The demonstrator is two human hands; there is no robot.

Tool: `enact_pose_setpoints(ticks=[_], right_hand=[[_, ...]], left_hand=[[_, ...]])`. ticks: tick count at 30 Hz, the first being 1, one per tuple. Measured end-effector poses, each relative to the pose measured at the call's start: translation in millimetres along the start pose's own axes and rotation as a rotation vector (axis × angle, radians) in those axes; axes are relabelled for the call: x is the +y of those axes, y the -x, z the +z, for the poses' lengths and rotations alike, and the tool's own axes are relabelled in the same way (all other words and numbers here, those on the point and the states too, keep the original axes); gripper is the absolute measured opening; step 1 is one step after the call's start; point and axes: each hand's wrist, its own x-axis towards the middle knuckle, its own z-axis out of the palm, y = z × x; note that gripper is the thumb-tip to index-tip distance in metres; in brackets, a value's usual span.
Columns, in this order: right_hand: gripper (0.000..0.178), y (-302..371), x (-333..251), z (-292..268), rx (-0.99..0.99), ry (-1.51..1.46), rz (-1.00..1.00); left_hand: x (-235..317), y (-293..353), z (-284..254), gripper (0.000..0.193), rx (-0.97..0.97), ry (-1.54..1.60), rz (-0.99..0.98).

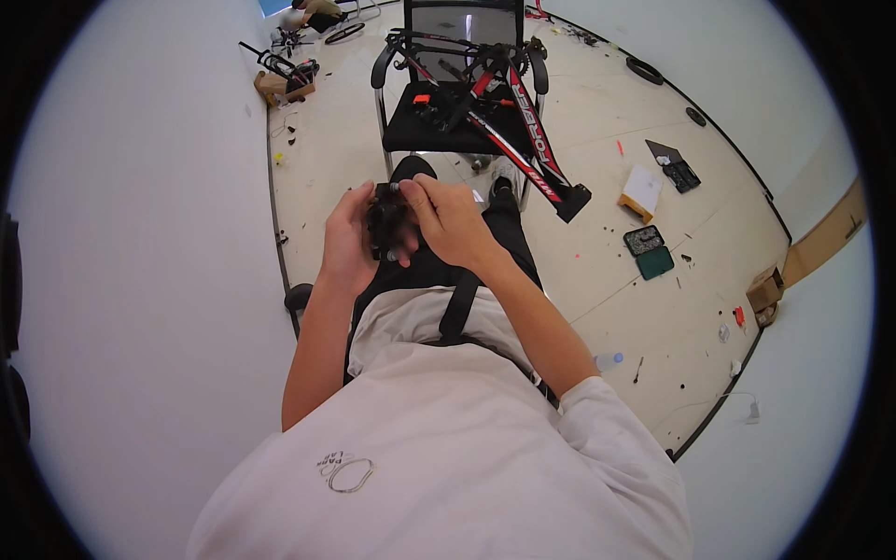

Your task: The person sits and repeatedly handles a small black bicycle component, inserting and removing a thin metal rod or tool. The person rotates the part and adjusts the rod multiple times without completing a visible assembly.

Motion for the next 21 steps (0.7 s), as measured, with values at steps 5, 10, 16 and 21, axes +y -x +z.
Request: enact_pose_setpoints(ticks=[5,10,16,21], right_hand=[[0.033,5,-10,3,-0.048,-0.025,-0.023],[0.032,11,-16,5,-0.032,-0.088,0.059],[0.035,16,-19,12,0.040,-0.216,0.180],[0.036,18,-17,6,0.044,-0.251,0.179]], left_hand=[[-9,-2,3,0.054,0.181,-0.190,0.066],[-22,0,11,0.053,0.286,-0.298,0.236],[-25,-1,12,0.051,0.287,-0.325,0.299],[-13,-6,4,0.049,0.100,-0.283,0.133]])
